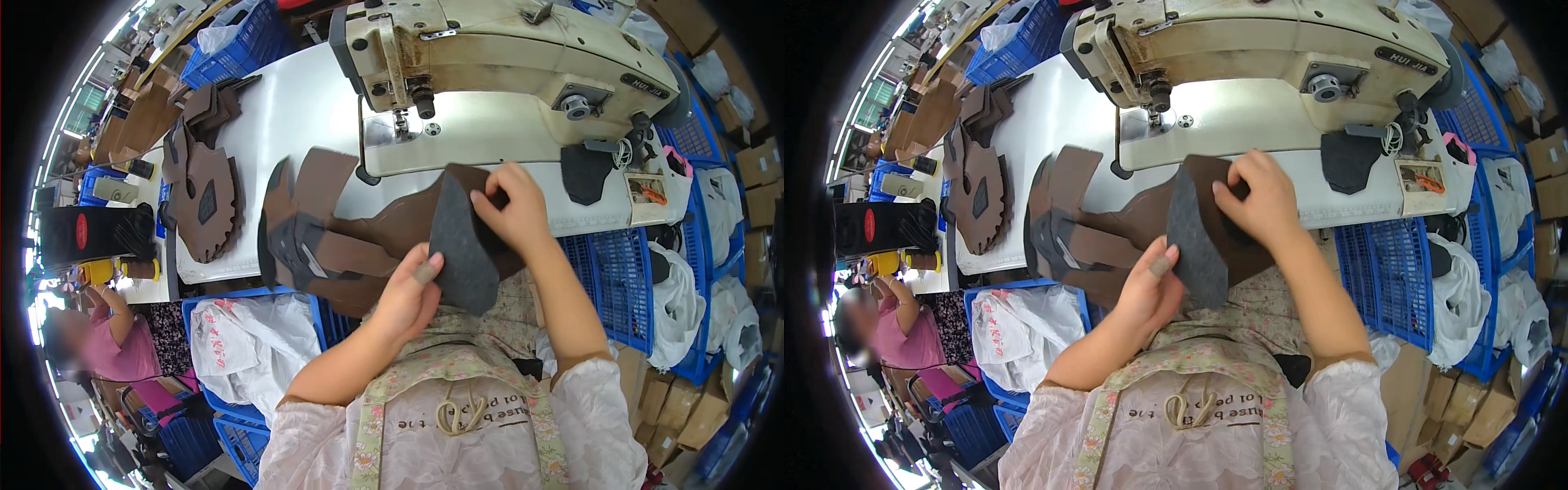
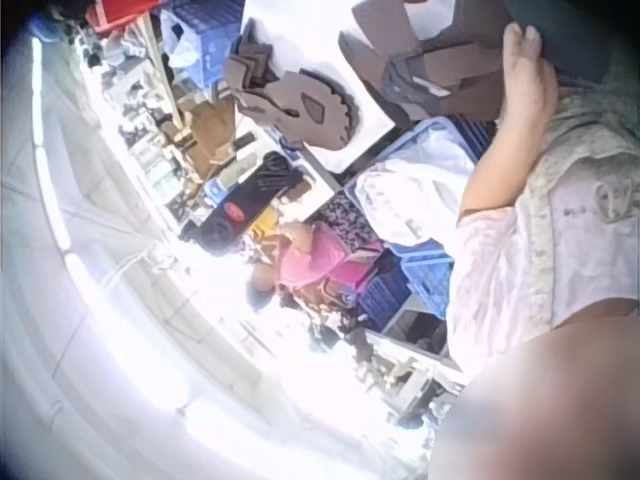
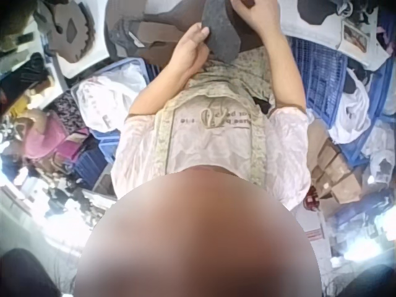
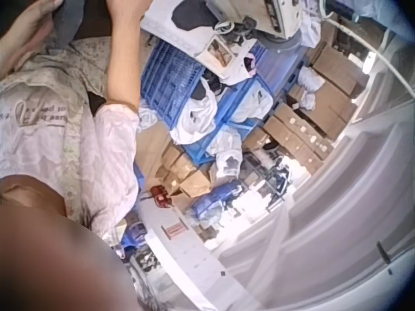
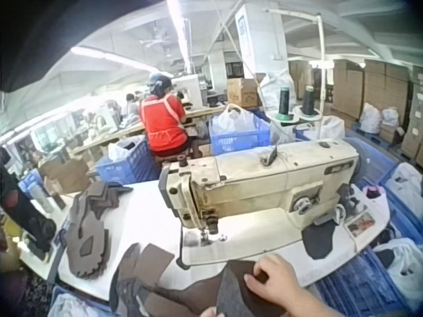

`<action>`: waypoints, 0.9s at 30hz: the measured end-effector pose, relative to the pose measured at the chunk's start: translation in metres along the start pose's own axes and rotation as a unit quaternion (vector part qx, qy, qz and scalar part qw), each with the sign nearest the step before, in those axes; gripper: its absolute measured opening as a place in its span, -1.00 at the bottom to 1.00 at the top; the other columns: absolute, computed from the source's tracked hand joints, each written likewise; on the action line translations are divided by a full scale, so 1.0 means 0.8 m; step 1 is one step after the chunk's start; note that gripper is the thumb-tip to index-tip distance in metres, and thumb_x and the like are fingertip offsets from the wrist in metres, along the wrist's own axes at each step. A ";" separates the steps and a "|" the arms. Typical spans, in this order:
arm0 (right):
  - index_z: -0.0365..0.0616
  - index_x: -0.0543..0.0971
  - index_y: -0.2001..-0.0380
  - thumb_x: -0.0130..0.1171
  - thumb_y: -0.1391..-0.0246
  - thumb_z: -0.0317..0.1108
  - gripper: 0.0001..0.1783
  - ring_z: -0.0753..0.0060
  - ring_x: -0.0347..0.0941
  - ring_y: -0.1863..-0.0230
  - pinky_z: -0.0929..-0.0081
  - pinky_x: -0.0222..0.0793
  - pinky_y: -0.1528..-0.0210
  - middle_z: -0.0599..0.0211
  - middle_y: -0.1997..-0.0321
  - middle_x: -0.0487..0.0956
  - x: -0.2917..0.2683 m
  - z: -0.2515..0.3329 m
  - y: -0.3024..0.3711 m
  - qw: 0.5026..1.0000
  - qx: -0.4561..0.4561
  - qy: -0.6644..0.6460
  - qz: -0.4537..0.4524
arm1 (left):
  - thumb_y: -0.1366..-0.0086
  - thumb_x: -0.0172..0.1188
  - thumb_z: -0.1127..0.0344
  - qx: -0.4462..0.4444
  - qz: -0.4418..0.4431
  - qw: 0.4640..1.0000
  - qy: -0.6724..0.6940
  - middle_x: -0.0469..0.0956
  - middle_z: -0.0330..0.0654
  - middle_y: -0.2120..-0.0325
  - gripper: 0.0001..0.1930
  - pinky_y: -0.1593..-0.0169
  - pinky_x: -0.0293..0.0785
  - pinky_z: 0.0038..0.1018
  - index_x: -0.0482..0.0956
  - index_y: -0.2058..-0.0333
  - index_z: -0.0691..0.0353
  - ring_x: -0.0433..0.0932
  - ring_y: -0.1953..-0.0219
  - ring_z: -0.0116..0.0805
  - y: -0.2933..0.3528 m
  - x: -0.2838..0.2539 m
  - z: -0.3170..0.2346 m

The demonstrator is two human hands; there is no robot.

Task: The recorder uses a heavy-duty industrial sewing machine to stitch together layers of a dark brown and black leather shoe upper in a factory setting.

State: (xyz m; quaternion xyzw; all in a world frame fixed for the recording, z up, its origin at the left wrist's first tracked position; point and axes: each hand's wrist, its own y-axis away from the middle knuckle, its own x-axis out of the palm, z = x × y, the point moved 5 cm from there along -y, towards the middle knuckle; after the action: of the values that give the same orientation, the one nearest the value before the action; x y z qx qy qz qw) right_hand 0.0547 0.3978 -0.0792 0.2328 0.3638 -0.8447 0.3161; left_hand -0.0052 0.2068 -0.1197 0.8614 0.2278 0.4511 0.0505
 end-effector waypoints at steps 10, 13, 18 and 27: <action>-0.04 0.42 0.58 0.28 0.28 -0.34 -0.79 0.15 0.35 0.25 0.23 0.25 0.15 0.34 0.46 0.42 0.064 -0.029 -0.061 0.992 -0.080 0.095 0.035 | -0.33 0.21 0.41 0.154 -0.100 0.833 -0.522 0.52 -0.32 0.46 -0.90 0.28 0.39 -0.56 0.52 0.27 0.31 0.42 0.39 -0.57 -0.029 -0.030 -0.180; -0.04 0.43 0.58 0.27 0.25 -0.29 -0.80 0.16 0.34 0.23 0.18 0.23 0.12 0.35 0.46 0.42 0.070 -0.036 -0.060 0.991 -0.017 0.135 0.019 | -0.30 0.22 0.40 0.207 -0.127 0.716 -0.655 0.50 -0.28 0.53 -0.88 0.32 0.38 -0.57 0.51 0.29 0.33 0.41 0.44 -0.56 -0.029 -0.034 -0.216; -0.08 0.56 0.39 0.30 0.12 -0.24 -0.78 0.07 0.35 -0.06 0.15 0.21 -0.10 0.25 0.04 0.49 0.074 -0.004 -0.062 0.978 -0.029 0.208 -0.015 | -0.27 0.22 0.39 0.145 -0.096 0.645 -0.744 0.61 -0.10 0.36 -0.78 0.15 0.46 -0.40 0.57 0.13 0.34 0.56 0.28 -0.34 -0.073 -0.045 -0.243; -0.29 0.47 -0.09 0.33 0.04 -0.05 -0.30 0.01 0.25 -0.25 0.01 0.10 -0.31 0.05 -0.14 0.42 0.115 0.048 -0.014 0.984 -0.007 0.167 0.066 | -0.25 0.18 0.34 0.225 -0.013 0.312 -0.923 0.60 -0.05 0.16 -0.67 -0.13 0.39 -0.09 0.54 0.00 0.15 0.55 0.05 0.01 -0.104 -0.008 -0.210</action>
State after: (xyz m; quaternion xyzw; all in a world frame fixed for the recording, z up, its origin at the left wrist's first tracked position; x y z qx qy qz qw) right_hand -0.0230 0.3411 -0.1076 0.3919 0.4013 -0.7684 0.3081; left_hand -0.1714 0.2580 -0.0499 0.6935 0.1369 -0.7063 0.0379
